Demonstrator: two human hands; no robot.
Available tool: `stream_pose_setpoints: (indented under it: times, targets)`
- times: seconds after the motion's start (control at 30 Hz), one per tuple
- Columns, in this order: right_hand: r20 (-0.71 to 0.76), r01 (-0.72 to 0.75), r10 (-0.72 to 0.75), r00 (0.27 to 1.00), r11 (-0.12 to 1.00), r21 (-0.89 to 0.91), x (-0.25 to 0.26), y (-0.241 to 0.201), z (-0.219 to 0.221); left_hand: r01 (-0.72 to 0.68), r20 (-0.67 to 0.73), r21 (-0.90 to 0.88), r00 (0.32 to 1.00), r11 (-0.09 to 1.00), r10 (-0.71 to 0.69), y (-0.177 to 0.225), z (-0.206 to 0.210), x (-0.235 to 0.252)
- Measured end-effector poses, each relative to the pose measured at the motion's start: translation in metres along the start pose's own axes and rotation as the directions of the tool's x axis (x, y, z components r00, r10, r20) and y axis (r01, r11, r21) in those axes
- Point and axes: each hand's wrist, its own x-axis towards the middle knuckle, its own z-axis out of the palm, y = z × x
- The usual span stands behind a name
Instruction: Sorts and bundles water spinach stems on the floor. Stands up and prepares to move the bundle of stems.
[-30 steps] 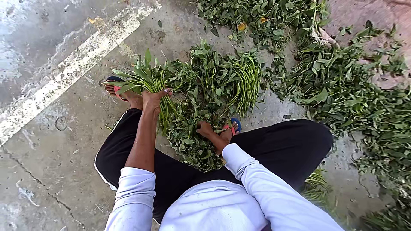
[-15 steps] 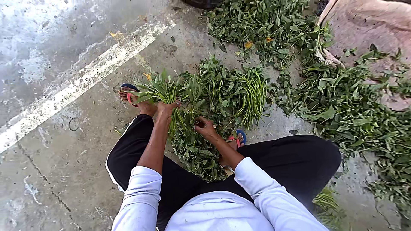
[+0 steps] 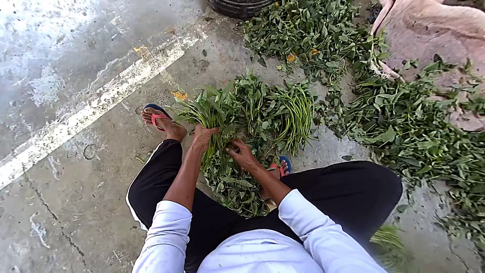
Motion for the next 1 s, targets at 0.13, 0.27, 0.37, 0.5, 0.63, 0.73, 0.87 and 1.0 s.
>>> stream_pose_setpoints:
  times: [0.13,0.27,0.37,0.5,0.63,0.73,0.87,1.0]
  targets:
    - [-0.017,-0.171,0.200,0.980,0.874,0.454,0.024,-0.021,0.008,-0.016,-0.016,0.083,1.000,0.996,0.017,0.000,0.013,-0.009]
    - [-0.170,-0.140,0.474,0.864,0.550,0.823,0.048,-0.046,0.024,-0.021,-0.062,0.136,0.998,0.990,0.029,0.000,0.020,-0.012]
    - [-0.239,-0.058,0.513,0.824,0.496,0.866,0.050,-0.045,0.030,-0.027,-0.065,0.077,0.997,0.997,0.032,0.000,0.015,-0.010]
    - [-0.329,0.135,-0.061,0.943,0.969,0.208,0.020,-0.017,0.028,-0.075,-0.148,0.085,0.985,0.994,0.087,0.005,0.005,-0.005]
    - [0.194,0.228,-0.161,0.968,0.886,-0.404,-0.016,0.024,0.016,-0.150,-0.190,0.104,0.967,0.983,0.168,0.025,-0.017,0.002]
    - [0.428,-0.001,0.364,0.828,0.763,-0.646,-0.021,0.027,-0.003,-0.155,-0.198,0.174,0.962,0.972,0.189,0.028,-0.021,0.003]
    - [0.269,0.033,0.151,0.951,0.817,-0.576,-0.014,0.003,-0.026,-0.173,-0.133,0.169,0.971,0.970,0.197,0.023,-0.018,0.004]
    - [0.147,0.120,-0.101,0.984,0.985,-0.127,0.007,-0.022,-0.019,-0.160,-0.063,0.056,0.985,0.986,0.163,0.018,-0.010,0.002]
